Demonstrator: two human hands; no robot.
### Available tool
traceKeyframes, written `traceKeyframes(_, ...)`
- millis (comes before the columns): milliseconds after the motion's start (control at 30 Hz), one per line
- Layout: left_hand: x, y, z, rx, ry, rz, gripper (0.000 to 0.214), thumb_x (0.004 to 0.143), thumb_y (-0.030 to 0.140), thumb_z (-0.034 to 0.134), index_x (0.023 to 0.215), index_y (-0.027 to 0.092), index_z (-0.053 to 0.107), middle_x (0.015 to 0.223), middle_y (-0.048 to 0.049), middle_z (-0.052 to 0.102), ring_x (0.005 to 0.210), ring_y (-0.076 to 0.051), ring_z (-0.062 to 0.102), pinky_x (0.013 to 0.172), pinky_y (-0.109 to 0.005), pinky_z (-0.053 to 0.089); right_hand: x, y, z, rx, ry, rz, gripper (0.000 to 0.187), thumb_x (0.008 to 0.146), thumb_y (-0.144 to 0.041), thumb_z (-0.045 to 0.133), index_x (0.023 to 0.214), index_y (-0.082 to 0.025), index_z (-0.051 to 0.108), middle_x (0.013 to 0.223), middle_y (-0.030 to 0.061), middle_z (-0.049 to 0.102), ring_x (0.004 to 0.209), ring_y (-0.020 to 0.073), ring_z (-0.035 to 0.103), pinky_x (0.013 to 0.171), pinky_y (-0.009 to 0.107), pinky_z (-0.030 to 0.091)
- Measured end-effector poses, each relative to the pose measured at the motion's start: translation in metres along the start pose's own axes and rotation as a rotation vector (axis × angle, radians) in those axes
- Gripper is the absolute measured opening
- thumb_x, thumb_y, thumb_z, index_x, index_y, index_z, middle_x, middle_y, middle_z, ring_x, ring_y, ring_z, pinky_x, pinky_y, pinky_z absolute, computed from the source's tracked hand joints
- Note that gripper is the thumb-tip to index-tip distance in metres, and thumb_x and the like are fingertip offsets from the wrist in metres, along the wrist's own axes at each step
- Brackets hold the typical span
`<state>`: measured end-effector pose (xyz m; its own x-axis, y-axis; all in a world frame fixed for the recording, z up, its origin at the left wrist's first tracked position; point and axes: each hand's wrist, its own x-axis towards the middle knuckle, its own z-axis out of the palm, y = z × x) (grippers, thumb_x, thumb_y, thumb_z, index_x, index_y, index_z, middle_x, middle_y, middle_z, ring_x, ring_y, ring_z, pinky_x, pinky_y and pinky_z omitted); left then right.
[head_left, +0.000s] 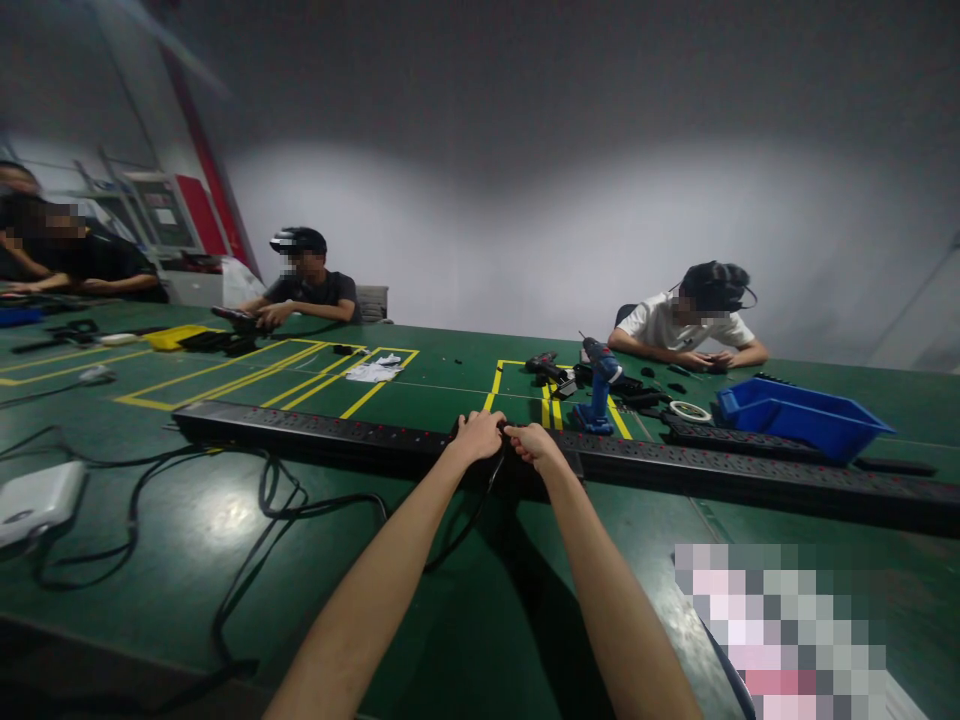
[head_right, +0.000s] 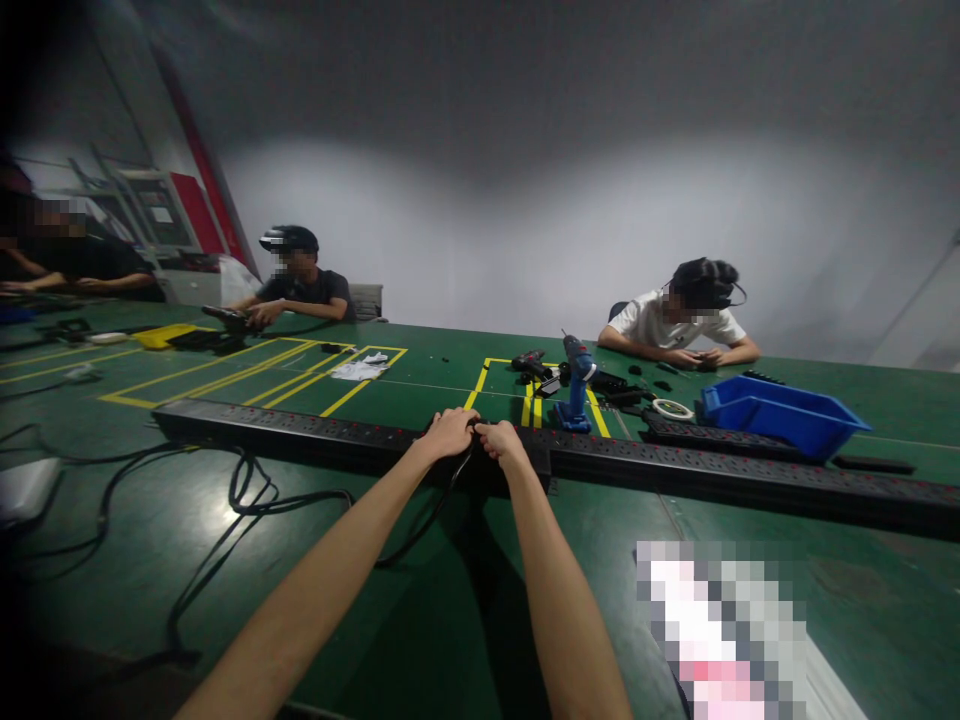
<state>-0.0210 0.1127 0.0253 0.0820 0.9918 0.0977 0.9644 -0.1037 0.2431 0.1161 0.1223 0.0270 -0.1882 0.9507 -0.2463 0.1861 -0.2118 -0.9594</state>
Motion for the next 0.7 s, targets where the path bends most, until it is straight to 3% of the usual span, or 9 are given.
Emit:
traceKeyframes(267,0.0004,-0.0033,0.0015,-0.009,-0.002,0.009,0.042,0.092,0.030,0.043,0.132,0.032,0.054,0.139,-0.0095,0.056,0.130,-0.032,0.048,0.109,-0.060,0.032,-0.0031,-0.0039,-0.0010,0.064,0.002,-0.007,0.029,0.091,-0.017,0.057,0.064,-0.016,0.046,0.049,-0.0076,0.040,0.036,0.0015,0.030,0.034,0.014,0.019)
traceKeyframes(700,0.0018,-0.0050,-0.0080,-0.011,-0.043,0.035,0.047,0.087,0.034,0.047,0.133,0.032,0.055,0.141,-0.0090,0.056,0.130,-0.034,0.049,0.109,-0.060,0.034,0.0000,-0.0001,-0.0001,-0.064,-0.009,0.019,0.034,0.089,-0.020,0.060,0.059,-0.017,0.045,0.041,-0.0058,0.040,0.033,0.0039,0.033,0.032,0.015,0.019)
